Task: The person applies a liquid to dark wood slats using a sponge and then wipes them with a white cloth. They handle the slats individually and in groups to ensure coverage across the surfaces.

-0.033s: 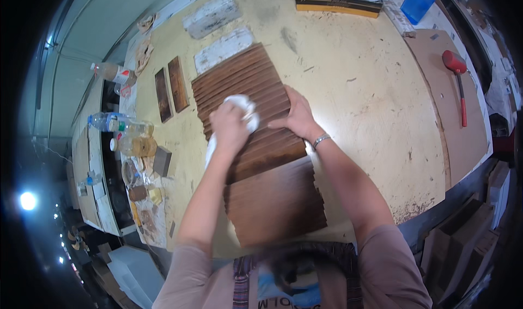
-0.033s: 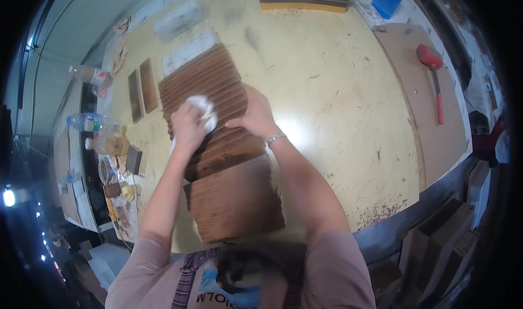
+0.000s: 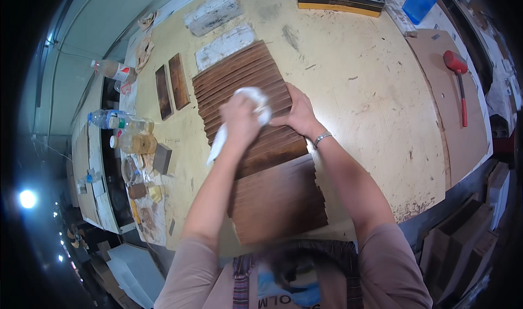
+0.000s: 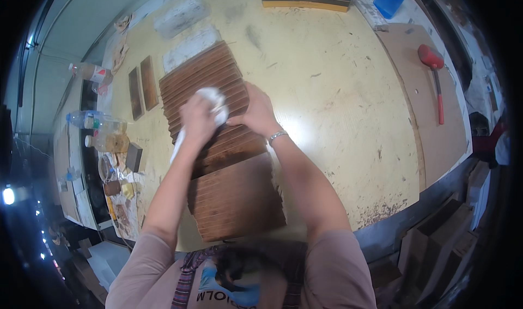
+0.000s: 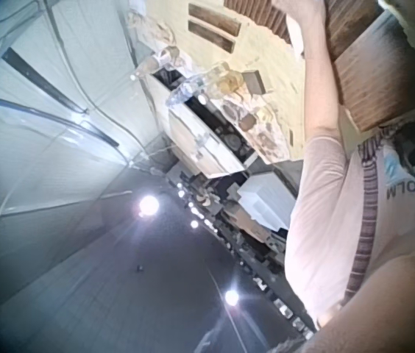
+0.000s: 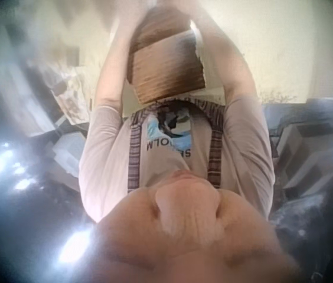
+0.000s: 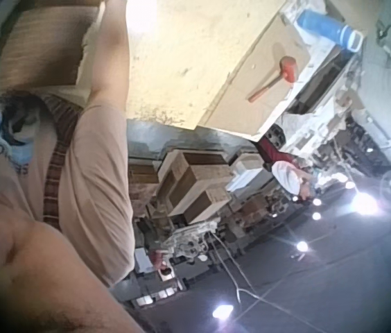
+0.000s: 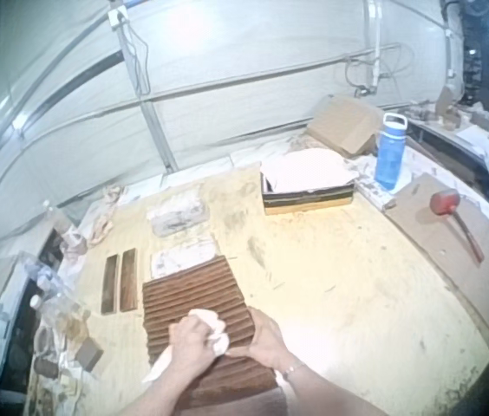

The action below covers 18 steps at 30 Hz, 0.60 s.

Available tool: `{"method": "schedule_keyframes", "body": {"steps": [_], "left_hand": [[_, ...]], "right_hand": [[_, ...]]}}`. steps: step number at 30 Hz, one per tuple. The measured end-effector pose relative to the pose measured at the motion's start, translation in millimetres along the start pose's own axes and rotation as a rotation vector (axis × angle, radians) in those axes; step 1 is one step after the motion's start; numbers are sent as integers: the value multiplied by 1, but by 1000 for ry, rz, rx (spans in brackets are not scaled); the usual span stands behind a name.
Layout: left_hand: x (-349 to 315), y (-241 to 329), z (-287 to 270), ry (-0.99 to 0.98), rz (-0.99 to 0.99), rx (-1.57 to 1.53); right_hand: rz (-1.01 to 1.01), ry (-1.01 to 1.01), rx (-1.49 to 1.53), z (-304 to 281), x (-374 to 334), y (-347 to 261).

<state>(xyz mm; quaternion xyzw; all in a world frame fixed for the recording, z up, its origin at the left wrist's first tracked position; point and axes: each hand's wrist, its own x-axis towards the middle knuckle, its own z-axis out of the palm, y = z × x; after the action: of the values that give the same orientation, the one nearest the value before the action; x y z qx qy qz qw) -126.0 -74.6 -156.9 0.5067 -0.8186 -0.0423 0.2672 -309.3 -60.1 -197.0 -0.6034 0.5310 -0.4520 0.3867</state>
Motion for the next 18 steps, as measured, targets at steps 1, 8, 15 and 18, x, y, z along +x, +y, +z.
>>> {"method": "schedule_keyframes", "body": {"steps": [1,8,15,18], "left_hand": [[10,10,16,24,27,0],[-33,-36,-23,33,-67,-5],[-50,-90,-86,52,-409,5],[3,-45,3,112,5,-6]], "right_hand": [[37,-50,64,1,3,-1],[131,-143,-3,-4,3,-11],[202,-89,-39,-13,-2,-23],[132,-72,-22,1,2,-12]]}}
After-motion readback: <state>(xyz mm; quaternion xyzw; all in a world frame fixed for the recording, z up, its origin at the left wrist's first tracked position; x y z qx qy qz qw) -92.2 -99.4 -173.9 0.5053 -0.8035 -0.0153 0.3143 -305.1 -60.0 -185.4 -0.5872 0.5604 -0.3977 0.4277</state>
